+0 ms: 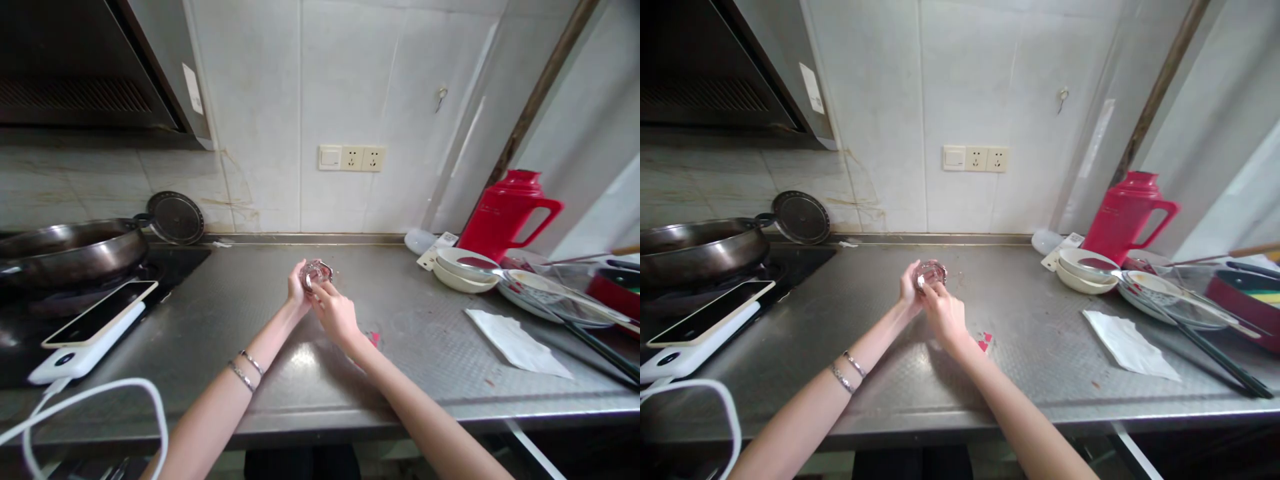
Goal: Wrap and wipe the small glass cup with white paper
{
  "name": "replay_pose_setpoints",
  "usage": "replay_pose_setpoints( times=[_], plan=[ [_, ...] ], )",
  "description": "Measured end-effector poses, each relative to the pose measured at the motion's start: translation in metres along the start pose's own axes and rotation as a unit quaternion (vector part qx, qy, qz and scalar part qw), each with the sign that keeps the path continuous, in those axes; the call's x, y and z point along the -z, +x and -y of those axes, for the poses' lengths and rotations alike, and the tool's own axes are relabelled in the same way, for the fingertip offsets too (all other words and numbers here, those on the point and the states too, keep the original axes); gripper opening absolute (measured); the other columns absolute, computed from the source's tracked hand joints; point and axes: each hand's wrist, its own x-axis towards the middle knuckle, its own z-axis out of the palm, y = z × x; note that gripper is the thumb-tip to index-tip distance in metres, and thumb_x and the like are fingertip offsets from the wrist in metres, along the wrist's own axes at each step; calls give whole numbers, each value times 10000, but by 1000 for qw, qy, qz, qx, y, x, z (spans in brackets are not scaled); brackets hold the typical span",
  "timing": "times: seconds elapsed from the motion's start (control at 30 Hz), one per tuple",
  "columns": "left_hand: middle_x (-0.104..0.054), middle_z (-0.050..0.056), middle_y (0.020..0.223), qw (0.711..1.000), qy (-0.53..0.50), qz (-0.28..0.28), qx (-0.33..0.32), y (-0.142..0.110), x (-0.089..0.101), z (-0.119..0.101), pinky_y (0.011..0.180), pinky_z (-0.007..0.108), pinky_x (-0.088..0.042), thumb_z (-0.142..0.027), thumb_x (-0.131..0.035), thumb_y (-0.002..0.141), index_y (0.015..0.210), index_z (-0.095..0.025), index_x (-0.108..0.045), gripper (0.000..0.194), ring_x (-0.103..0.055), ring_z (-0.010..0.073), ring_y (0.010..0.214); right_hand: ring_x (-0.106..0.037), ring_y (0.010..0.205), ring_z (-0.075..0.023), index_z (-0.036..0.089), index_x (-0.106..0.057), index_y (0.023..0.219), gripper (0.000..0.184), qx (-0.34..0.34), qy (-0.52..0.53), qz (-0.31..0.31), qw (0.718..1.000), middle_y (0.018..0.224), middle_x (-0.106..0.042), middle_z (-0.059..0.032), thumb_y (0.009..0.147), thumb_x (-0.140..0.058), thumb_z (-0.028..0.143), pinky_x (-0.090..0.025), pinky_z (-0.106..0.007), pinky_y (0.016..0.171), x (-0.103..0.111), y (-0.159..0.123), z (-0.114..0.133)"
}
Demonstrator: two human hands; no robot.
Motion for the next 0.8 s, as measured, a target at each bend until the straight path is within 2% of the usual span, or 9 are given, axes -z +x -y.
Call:
replay_pose_setpoints(
  times=[0.1, 0.2, 0.3, 0.37, 0.5, 0.6, 0.73, 0.8],
  plan=[
    [-700, 103, 770, 999, -19, 46, 11, -2, -2, -2, 679, 319, -501, -391, -471, 818, 862, -121, -650, 327, -668, 222, 735, -636, 773, -160, 298, -505, 1262, 358, 38, -84, 18, 996, 1125, -617, -49, 942, -359, 231, -429, -218, 547, 3, 1, -8],
    [-710, 140, 890, 994, -29, 103, 38, -3, -3, -4, 757, 374, -504, -430, -471, 828, 925, -105, -657, 387, -669, 271, 866, -631, 781, -166, 261, -435, 1337, 417, 90, -145, 54, 984, 1174, -587, -97, 942, -320, 192, -446, -228, 560, 12, 3, -19],
    [-693, 186, 1008, 985, -23, 145, 90, -1, 0, -9, 801, 405, -496, -540, -422, 842, 989, -77, -654, 539, -644, 308, 980, -622, 745, -146, 237, -430, 1325, 416, 153, -187, 72, 968, 1176, -583, -112, 948, -276, 151, -436, -228, 562, 27, 5, -30],
    [-686, 210, 1025, 978, -1, 159, 133, 2, 4, -14, 789, 411, -497, -612, -369, 839, 1013, -66, -651, 639, -640, 327, 993, -608, 698, -123, 227, -474, 1269, 384, 222, -205, 89, 949, 1145, -594, -106, 959, -262, 146, -411, -224, 550, 39, 6, -37],
    [-690, 227, 1004, 956, 54, 184, 224, 6, 14, -25, 671, 397, -511, -664, -293, 841, 1062, -77, -640, 717, -670, 324, 880, -573, 661, -97, 183, -558, 1111, 340, 362, -228, 112, 897, 1017, -623, -88, 984, -245, 157, -367, -227, 549, 57, 12, -50],
    [-714, 205, 876, 941, 97, 176, 273, 6, 19, -30, 552, 333, -491, -665, -321, 839, 1069, -89, -645, 700, -665, 252, 652, -562, 644, -87, 179, -571, 1060, 337, 423, -244, 114, 865, 1002, -625, -72, 988, -243, 151, -340, -232, 536, 61, 20, -57],
    [-696, 113, 648, 924, 141, 160, 316, 5, 20, -25, 520, 317, -479, -624, -449, 821, 993, -109, -680, 589, -584, 185, 480, -587, 719, -107, 170, -600, 986, 305, 457, -254, 134, 842, 1117, -605, -88, 981, -295, 168, -338, -242, 536, 62, 32, -61],
    [-672, 80, 590, 937, 152, 138, 282, 6, 19, -18, 473, 272, -437, -534, -549, 805, 916, -112, -702, 463, -534, 148, 433, -595, 754, -120, 161, -612, 941, 280, 437, -264, 151, 846, 1088, -617, -83, 965, -334, 146, -348, -245, 550, 62, 35, -60]
  ],
)
